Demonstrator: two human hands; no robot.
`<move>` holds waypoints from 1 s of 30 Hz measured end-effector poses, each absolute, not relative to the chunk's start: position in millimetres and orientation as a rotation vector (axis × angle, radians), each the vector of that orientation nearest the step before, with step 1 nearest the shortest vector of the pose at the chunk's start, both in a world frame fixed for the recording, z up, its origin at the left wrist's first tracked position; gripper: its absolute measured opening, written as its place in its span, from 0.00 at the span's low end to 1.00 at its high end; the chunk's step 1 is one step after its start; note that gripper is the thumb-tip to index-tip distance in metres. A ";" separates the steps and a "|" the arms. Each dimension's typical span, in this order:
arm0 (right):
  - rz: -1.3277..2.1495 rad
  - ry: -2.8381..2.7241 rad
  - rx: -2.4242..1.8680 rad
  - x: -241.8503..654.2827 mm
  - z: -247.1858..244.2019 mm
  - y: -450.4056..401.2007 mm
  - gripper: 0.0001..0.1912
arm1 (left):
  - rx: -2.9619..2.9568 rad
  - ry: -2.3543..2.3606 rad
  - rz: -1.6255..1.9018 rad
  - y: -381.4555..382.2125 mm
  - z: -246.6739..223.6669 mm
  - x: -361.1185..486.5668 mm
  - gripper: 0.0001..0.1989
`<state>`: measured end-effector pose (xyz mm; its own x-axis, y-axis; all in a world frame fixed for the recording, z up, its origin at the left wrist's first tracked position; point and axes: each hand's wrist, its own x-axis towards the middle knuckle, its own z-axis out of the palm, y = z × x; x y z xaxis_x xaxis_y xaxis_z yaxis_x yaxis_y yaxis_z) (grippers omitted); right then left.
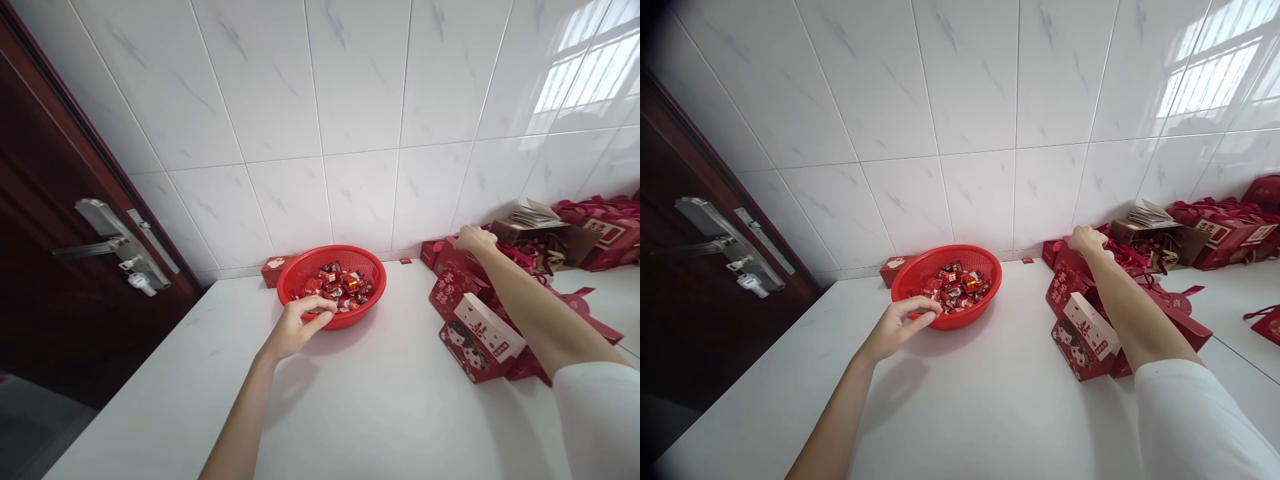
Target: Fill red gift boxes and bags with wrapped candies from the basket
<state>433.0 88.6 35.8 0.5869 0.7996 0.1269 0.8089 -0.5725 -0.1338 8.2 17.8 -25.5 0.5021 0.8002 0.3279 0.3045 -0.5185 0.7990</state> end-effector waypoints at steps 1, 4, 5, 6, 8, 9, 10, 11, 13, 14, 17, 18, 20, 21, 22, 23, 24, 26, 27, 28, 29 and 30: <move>-0.051 -1.333 -2.640 428.7 42.1 90.1 0.19 | 2.062 0.903 0.923 17.9 -26.5 8.7 0.11; -0.041 -1.350 -2.570 408.8 64.9 94.9 0.19 | 2.047 0.913 0.894 18.8 -29.7 10.0 0.11; -0.054 -1.371 -2.513 399.2 72.6 95.5 0.17 | 2.043 0.911 0.884 19.1 -30.7 10.4 0.11; -0.069 -1.389 -2.395 387.8 79.7 95.0 0.15 | 2.043 0.908 0.876 19.3 -31.6 10.8 0.11; -0.057 -1.439 -2.098 359.9 89.8 89.3 0.11 | 2.052 0.895 0.868 19.8 -32.9 11.6 0.11; -0.029 -1.462 -1.946 343.6 91.7 83.9 0.10 | 2.057 0.890 0.867 20.0 -33.4 12.0 0.10; 0.034 -1.491 -1.810 326.5 91.0 76.9 0.09 | 2.058 0.889 0.864 20.1 -33.8 12.3 0.10; 0.124 -1.533 -1.687 308.9 87.2 68.4 0.08 | 2.054 0.893 0.863 20.1 -34.0 12.5 0.10; 0.291 -1.662 -1.427 275.7 69.9 48.0 0.08 | 2.042 0.898 0.863 19.5 -34.3 12.1 0.10; 0.357 -1.741 -1.310 261.4 56.8 36.8 0.08 | 2.038 0.898 0.866 18.9 -34.3 11.4 0.10; 0.588 -1.899 -1.068 232.6 6.2 2.3 0.12 | 2.051 0.886 0.889 17.1 -32.6 7.0 0.11; 0.694 -1.938 -1.018 227.9 -11.8 -9.0 0.12 | 2.059 0.888 0.900 17.1 -30.9 5.1 0.11; 0.911 -1.973 -0.997 224.4 -44.8 -31.0 0.12 | 2.087 0.905 0.919 19.2 -23.4 1.2 0.11; 1.038 -1.993 -1.000 224.8 -58.9 -41.6 0.12 | 2.111 0.919 0.916 21.7 -16.8 -0.6 0.11; 1.138 -1.972 -1.029 226.1 -71.2 -51.9 0.12 | 2.142 0.936 0.906 25.0 -7.8 -2.3 0.12; 1.222 -1.967 -1.047 228.0 -81.9 -61.6 0.11 | 2.190 0.950 0.873 29.1 3.7 -4.3 0.13; 1.286 -1.948 -1.063 230.3 -91.2 -70.8 0.11 | 2.237 0.976 0.822 33.6 17.5 -7.2 0.14; 1.331 -1.887 -1.092 235.3 -107.1 -87.4 0.11 | 2.299 1.077 0.749 41.5 49.5 -18.2 0.17; 1.328 -1.854 -1.106 238.0 -114.2 -94.8 0.11 | 2.319 1.147 0.701 43.4 65.8 -27.9 0.19; 1.321 -1.819 -1.121 240.9 -121.1 -101.5 0.11 | 2.342 1.240 0.628 42.6 80.9 -40.7 0.21; 1.321 -1.788 -1.134 244.0 -127.4 -107.6 0.12 | 2.358 1.354 0.548 38.5 93.6 -56.6 0.24; 1.326 -1.756 -1.151 247.3 -133.1 -113.0 0.13 | 2.359 1.474 0.459 30.3 102.9 -74.8 0.29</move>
